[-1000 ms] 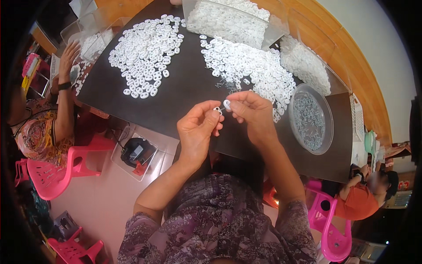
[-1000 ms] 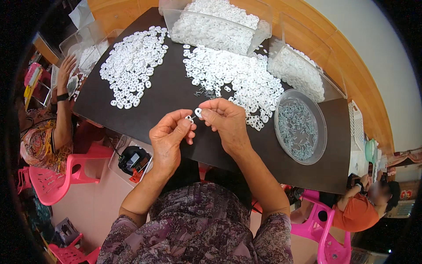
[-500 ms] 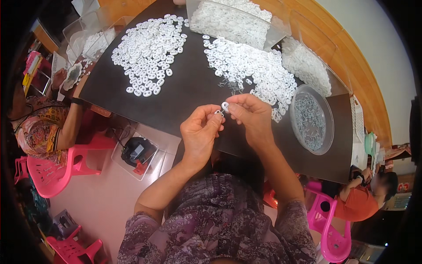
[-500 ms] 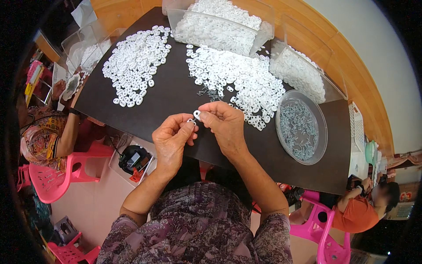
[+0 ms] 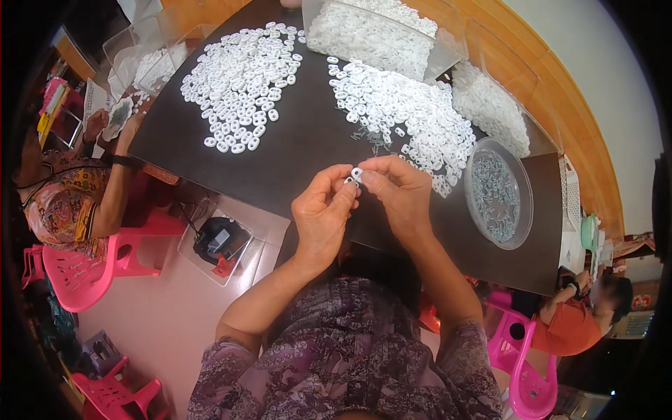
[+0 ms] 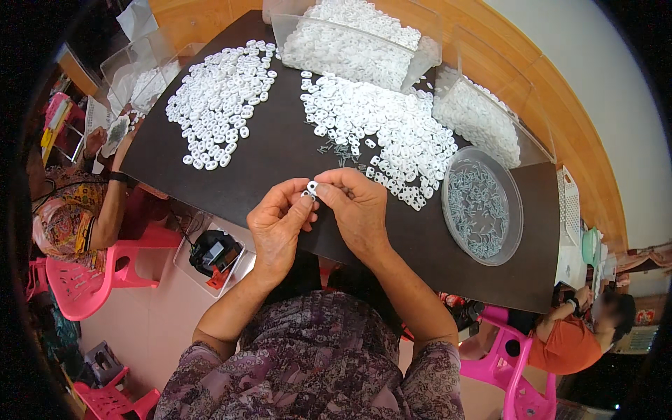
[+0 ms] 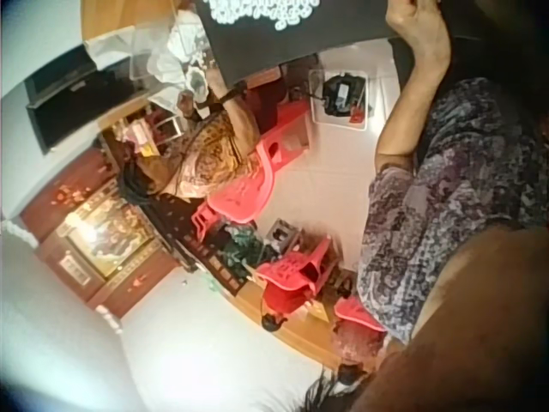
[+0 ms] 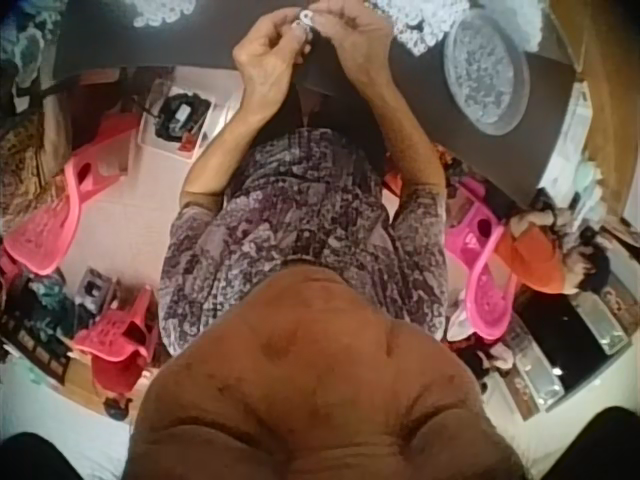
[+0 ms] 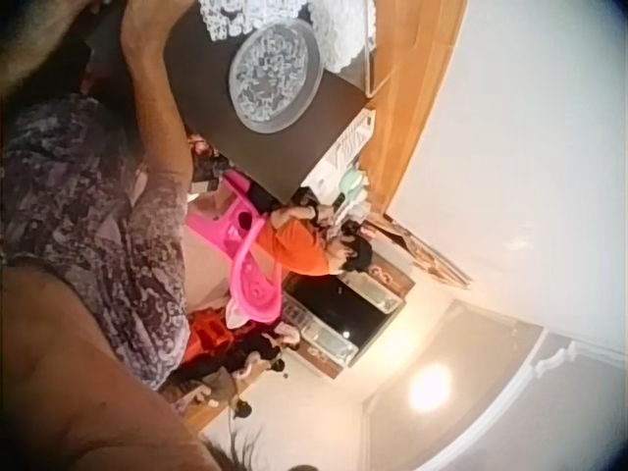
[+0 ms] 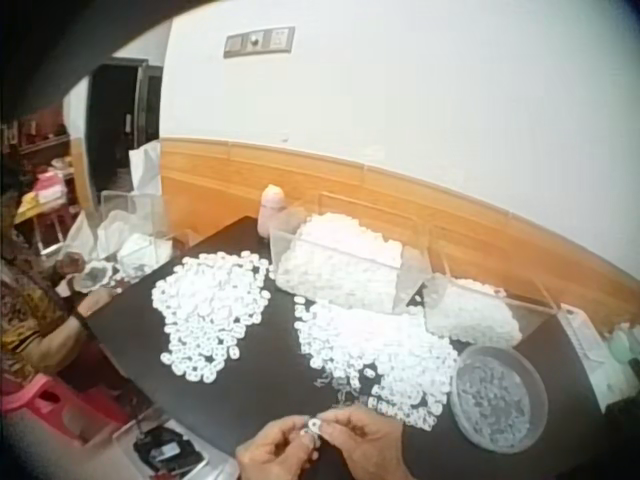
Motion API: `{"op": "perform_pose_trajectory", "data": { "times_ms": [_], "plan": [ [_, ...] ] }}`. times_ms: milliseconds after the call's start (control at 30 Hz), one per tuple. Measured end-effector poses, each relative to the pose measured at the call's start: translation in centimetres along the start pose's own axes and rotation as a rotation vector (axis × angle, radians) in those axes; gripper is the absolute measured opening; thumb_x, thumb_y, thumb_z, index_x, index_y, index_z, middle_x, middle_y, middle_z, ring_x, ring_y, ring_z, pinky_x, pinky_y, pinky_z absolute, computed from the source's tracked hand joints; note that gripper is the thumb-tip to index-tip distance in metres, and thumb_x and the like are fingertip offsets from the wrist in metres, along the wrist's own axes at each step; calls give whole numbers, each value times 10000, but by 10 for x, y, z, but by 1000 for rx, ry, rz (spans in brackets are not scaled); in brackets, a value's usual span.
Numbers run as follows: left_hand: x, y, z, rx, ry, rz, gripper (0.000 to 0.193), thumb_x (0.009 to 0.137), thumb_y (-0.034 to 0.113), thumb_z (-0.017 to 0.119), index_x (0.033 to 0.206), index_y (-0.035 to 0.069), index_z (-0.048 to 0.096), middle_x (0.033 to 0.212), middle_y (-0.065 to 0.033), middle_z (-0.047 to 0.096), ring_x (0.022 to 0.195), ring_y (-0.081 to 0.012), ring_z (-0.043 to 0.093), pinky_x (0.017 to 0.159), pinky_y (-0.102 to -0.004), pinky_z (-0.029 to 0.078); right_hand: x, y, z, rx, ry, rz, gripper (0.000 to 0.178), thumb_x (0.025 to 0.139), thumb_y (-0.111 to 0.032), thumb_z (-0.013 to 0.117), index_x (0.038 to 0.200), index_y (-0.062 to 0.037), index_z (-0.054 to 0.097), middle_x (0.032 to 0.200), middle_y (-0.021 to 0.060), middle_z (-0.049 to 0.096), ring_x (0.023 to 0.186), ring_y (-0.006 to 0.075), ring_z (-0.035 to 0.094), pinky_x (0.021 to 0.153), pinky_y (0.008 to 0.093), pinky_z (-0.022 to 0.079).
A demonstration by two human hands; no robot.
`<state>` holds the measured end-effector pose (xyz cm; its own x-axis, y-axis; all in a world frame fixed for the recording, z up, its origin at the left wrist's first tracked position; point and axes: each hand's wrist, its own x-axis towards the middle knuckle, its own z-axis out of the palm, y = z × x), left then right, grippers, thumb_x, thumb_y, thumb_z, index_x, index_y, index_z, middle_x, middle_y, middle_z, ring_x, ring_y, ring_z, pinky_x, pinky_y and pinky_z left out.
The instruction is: Threading thin wire through small white plastic components at a workbench.
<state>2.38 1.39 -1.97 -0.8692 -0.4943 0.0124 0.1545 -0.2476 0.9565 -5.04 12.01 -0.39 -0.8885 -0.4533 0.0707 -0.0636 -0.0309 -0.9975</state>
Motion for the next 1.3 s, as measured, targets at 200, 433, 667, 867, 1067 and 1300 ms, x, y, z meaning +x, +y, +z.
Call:
{"op": "perform_pose_trajectory", "data": {
  "times_ms": [200,433,667,867,1067,1300],
  "plan": [
    [1,1,-2,-72,-33,-24,245,891,43,571,1126,-26,574,804,-36,614,667,-71,558,566,-186,452,-3,0,1,44,-42,-13,124,847,9,577,957,42,624,834,51,632,746,91,579,669,216,470],
    [2,-3,-5,-157,-101,-17,259,887,11,561,1142,-30,576,812,-53,615,683,-85,565,578,-197,464,-5,2,0,-37,-40,-42,131,854,31,542,958,41,621,851,47,627,756,88,571,684,219,471],
    [1,-6,-2,-216,-60,2,246,882,10,569,1124,-37,587,821,-65,621,681,-99,572,590,-206,478,-7,3,1,-95,-22,-94,129,858,25,540,955,38,624,834,42,617,761,86,568,703,219,469],
    [-1,-8,-1,-246,-37,-5,224,874,7,579,1087,-61,594,822,-75,630,682,-106,576,596,-217,486,-10,-6,6,-114,9,13,115,863,16,544,955,34,612,858,49,619,755,82,574,701,219,473],
    [2,-2,-2,-296,-20,-35,218,859,1,593,1066,-69,600,866,-88,648,711,-112,592,651,-223,490,-13,-4,5,-50,-52,-8,204,824,34,586,1028,24,588,842,47,616,729,84,576,670,217,472],
    [2,3,1,-323,5,-76,214,869,20,586,1062,-71,604,936,-112,660,768,-119,610,677,-223,490,-14,6,3,-323,-13,-313,338,727,87,647,1052,12,594,849,45,567,688,88,534,627,220,446]
  ]
}}
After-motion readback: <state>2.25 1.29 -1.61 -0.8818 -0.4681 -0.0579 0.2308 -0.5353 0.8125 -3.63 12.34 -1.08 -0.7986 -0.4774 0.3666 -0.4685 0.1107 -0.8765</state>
